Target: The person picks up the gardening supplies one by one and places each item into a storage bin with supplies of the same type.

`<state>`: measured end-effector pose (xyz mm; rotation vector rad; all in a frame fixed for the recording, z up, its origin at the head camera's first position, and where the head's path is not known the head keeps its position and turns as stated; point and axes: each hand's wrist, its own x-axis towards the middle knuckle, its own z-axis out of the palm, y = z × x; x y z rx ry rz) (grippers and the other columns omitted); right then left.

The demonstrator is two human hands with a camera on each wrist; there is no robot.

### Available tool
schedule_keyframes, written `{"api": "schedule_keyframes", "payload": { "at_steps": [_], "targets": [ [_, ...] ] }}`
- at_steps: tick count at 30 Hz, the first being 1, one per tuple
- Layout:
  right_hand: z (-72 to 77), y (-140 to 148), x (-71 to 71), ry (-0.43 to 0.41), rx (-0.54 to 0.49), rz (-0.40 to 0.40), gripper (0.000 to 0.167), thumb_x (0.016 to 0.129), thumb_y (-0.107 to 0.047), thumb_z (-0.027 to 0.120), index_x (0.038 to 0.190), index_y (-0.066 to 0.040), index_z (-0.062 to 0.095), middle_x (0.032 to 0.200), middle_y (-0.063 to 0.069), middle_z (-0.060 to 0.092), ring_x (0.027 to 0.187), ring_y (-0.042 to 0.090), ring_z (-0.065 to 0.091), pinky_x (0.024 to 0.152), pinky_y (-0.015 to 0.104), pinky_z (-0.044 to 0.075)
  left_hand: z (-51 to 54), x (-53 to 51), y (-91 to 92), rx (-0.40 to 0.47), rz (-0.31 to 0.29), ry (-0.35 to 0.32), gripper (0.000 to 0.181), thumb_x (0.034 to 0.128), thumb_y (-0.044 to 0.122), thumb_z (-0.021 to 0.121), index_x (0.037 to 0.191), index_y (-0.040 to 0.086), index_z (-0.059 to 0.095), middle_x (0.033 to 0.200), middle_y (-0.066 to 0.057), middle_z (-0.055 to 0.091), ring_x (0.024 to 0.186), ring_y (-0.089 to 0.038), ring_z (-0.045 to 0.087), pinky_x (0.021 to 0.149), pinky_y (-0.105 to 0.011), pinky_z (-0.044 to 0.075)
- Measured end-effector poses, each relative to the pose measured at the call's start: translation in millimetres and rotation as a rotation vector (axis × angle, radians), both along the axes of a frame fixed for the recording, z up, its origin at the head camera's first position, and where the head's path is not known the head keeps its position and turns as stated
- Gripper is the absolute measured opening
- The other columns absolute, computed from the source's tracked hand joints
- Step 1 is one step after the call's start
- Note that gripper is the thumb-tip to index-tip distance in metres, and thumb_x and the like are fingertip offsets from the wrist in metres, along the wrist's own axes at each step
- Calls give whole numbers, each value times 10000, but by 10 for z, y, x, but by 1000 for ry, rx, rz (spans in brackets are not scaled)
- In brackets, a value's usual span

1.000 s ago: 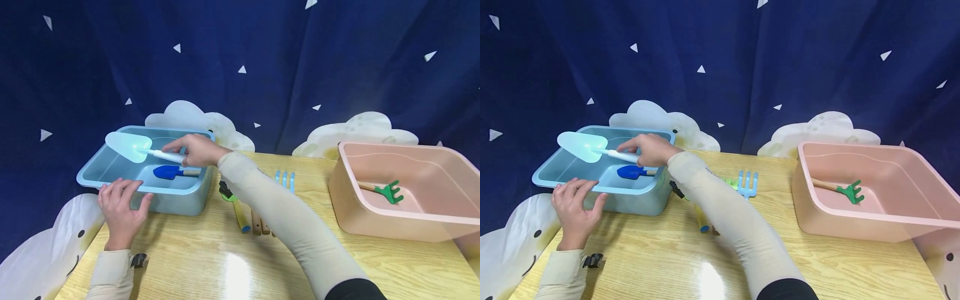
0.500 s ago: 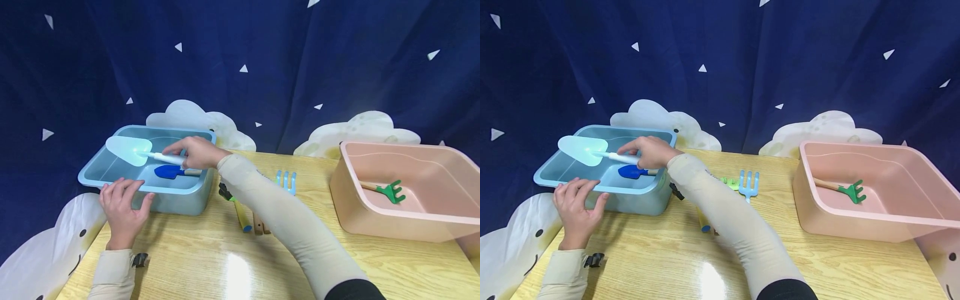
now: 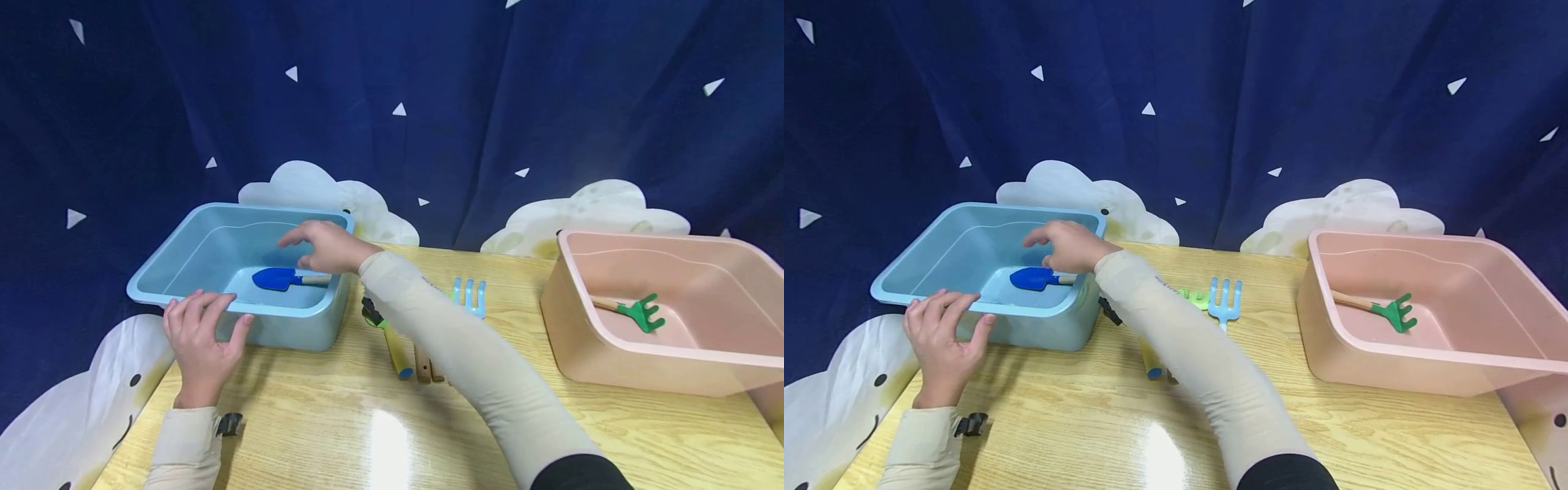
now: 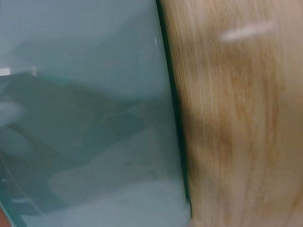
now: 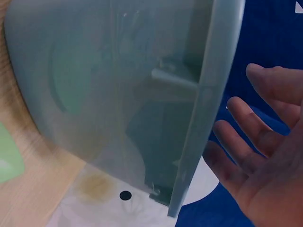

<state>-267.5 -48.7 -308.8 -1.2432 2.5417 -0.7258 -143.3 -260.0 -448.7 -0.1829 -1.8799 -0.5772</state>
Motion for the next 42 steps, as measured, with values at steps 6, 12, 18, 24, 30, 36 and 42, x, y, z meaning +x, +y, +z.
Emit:
{"api": "schedule_keyframes", "payload": {
  "at_steps": [6, 12, 18, 24, 30, 36, 42],
  "targets": [
    [51, 109, -29, 19, -57, -19, 397, 942, -69, 609, 1331, -145, 633, 1363, -14, 641, 1333, 135, 533, 1120, 266, 406, 5, 14, 15, 2, -2, 0, 597, 889, 605, 609, 979, 29, 736, 962, -200, 663, 1097, -436, 522, 1112, -570, 234],
    [97, 219, -38, 43, -109, -41, 376, 944, -39, 590, 1307, -116, 649, 1342, 18, 656, 1305, 156, 560, 1114, 275, 414, 14, 22, 16, -2, -3, -6, 604, 895, 607, 601, 986, 25, 734, 961, -203, 663, 1100, -438, 524, 1118, -560, 240],
    [63, 347, -73, 85, -104, -40, 373, 940, -23, 580, 1289, -125, 662, 1325, 12, 658, 1280, 161, 565, 1100, 280, 418, 12, 24, 12, 3, -7, -3, 605, 898, 603, 601, 987, 19, 733, 969, -211, 662, 1097, -444, 520, 1115, -567, 240],
    [57, 497, -125, 123, -105, -48, 368, 933, -27, 569, 1274, -115, 674, 1309, 16, 667, 1276, 172, 564, 1100, 296, 412, 11, 16, 14, 5, -9, -6, 603, 896, 602, 604, 990, 21, 734, 966, -210, 662, 1096, -442, 521, 1115, -572, 236],
    [14, 625, -117, 149, -83, -41, 339, 941, -47, 577, 1261, -99, 678, 1303, 36, 670, 1271, 195, 570, 1107, 318, 410, 12, 20, 1, 5, -8, -14, 613, 897, 609, 596, 989, 18, 731, 967, -207, 661, 1100, -437, 520, 1120, -570, 229],
    [-78, 797, -99, 149, -44, -59, 334, 943, -69, 593, 1266, -97, 673, 1287, 73, 659, 1255, 227, 577, 1096, 357, 426, 1, 15, -2, 11, -3, -2, 626, 893, 625, 592, 977, 21, 732, 961, -204, 663, 1096, -435, 524, 1120, -567, 232],
    [-113, 990, -111, 163, -8, -110, 340, 939, -88, 600, 1270, -117, 674, 1285, 72, 654, 1257, 243, 570, 1100, 395, 418, 2, 1, 7, 8, -7, -2, 616, 891, 616, 600, 983, 22, 734, 955, -203, 662, 1094, -429, 522, 1117, -572, 231]
  ]
}}
